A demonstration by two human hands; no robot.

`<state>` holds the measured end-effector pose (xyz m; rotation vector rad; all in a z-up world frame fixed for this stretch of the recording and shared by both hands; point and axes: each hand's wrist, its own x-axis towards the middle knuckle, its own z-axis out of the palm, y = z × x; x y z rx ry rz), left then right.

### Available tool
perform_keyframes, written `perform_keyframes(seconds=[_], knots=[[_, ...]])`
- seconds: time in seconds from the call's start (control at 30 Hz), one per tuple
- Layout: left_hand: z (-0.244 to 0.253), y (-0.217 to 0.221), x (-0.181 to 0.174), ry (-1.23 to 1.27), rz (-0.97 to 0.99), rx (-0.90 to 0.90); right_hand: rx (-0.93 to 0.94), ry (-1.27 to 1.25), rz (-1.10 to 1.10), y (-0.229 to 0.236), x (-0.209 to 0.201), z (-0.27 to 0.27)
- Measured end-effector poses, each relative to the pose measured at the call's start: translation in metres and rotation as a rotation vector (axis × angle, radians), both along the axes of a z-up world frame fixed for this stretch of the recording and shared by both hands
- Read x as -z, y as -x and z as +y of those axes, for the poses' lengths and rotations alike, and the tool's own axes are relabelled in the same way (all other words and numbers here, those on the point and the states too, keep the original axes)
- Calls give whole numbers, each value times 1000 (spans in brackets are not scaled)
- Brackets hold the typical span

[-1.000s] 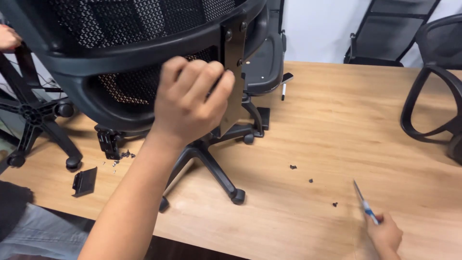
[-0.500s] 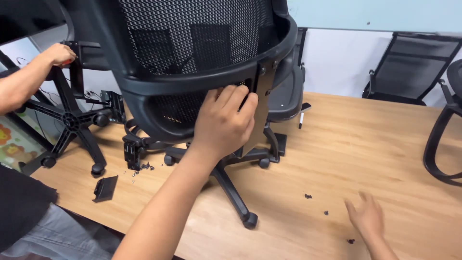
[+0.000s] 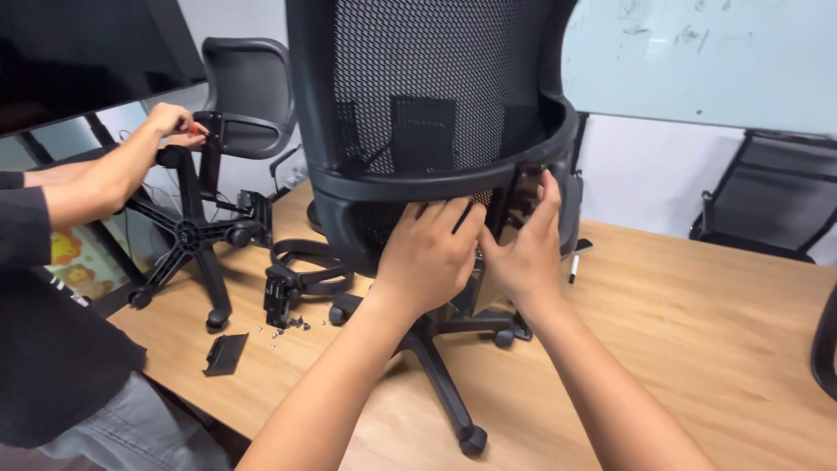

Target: The person picks up a mesh chair backrest, aligns its metal mounting bracket against the seat mechanism, and drives screws with a screwdriver while steadying the chair. They then lift the seat assembly onto the gas cylinder of the five-star base and press it into place, adjusting the seat position on the base.

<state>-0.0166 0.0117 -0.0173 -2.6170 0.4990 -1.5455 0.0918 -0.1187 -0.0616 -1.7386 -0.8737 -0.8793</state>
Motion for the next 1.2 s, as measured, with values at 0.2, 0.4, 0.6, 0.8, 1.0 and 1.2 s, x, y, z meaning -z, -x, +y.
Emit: perform_keyframes(seconds=[0.2,0.4,0.6,0.8,1.0,1.2], knots=[[17,12,-1,-74,-62,-10,142,-25,133,4,-4,12],[37,22,-1,-53,-237,69,297,22,161,-9,-3,15],[48,39,-17,91,-555,-27,266,21,84,-39,-2,-11],[57,8,-3,553,-311,219,168,17,201,-75,-1,-48],[60,-45,36,576,135,275,140,15,243,-114,9,-77],[62,-71,85,349,421,-27,-270,-163,446,-155,35,-105]])
